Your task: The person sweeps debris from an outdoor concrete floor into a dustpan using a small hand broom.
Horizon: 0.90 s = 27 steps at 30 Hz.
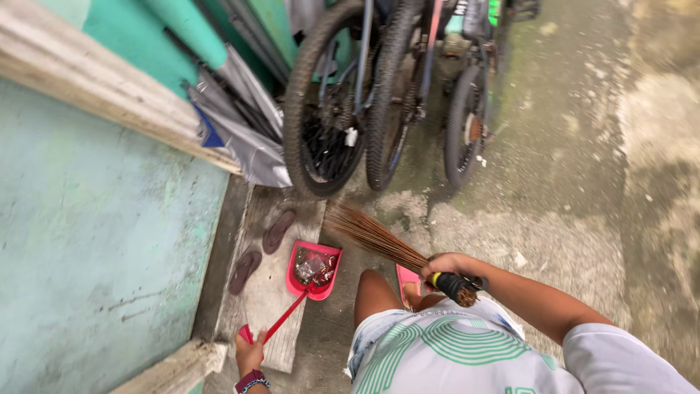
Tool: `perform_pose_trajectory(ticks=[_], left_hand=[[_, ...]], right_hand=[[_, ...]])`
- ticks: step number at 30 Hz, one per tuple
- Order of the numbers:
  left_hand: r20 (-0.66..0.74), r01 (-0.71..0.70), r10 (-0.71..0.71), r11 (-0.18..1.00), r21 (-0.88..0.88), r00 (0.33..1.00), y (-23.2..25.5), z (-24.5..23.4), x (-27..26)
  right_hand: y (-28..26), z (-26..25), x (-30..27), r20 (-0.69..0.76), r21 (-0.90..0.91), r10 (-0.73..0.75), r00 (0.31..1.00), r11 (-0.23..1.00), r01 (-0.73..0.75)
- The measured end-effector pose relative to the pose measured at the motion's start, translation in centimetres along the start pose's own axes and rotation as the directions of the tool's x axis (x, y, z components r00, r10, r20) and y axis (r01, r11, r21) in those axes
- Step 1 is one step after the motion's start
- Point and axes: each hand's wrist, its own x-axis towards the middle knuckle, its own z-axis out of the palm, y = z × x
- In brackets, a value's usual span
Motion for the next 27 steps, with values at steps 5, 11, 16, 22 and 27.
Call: perform_pose_trajectory(ticks=[5, 11, 16, 22, 27], left_hand=[[-0.004, -0.226, 0.227, 0.964, -0.143, 0.974, 2.5, 2.9, 2.6], [0.128, -0.112, 0.191, 0.879, -0.463, 0.973, 5.4, 5.8, 0.9], [0.289, -0.328, 0.373, 0.925, -0.193, 0.882, 4.8, 8.4, -1.7], [0.42, -0.52, 0.611, 0.792, -0.321, 0.671, 9.6, 11.7, -5.2], [0.492, -0.442, 0.604, 0.796, -0.414, 0.627, 16.9, 13.7, -12.0]], right_hand=[[7.4, -0.1, -3.6, -0.357, -0.25, -0.066, 0.932, 0.968, -0.027], [17.5, 3.3, -6.5, -0.435, 0.138, -0.092, 0.896, 0.976, 0.168], [25.0, 7.3, -6.4, -0.464, 0.543, -0.073, 0.883, 0.764, 0.348], [32.9, 9.7, -7.6, -0.488, 0.694, -0.222, 0.844, 0.488, 0.53], [39.6, 10.0, -8.2, -0.539, 0.777, -0.18, 0.823, 0.27, 0.568]])
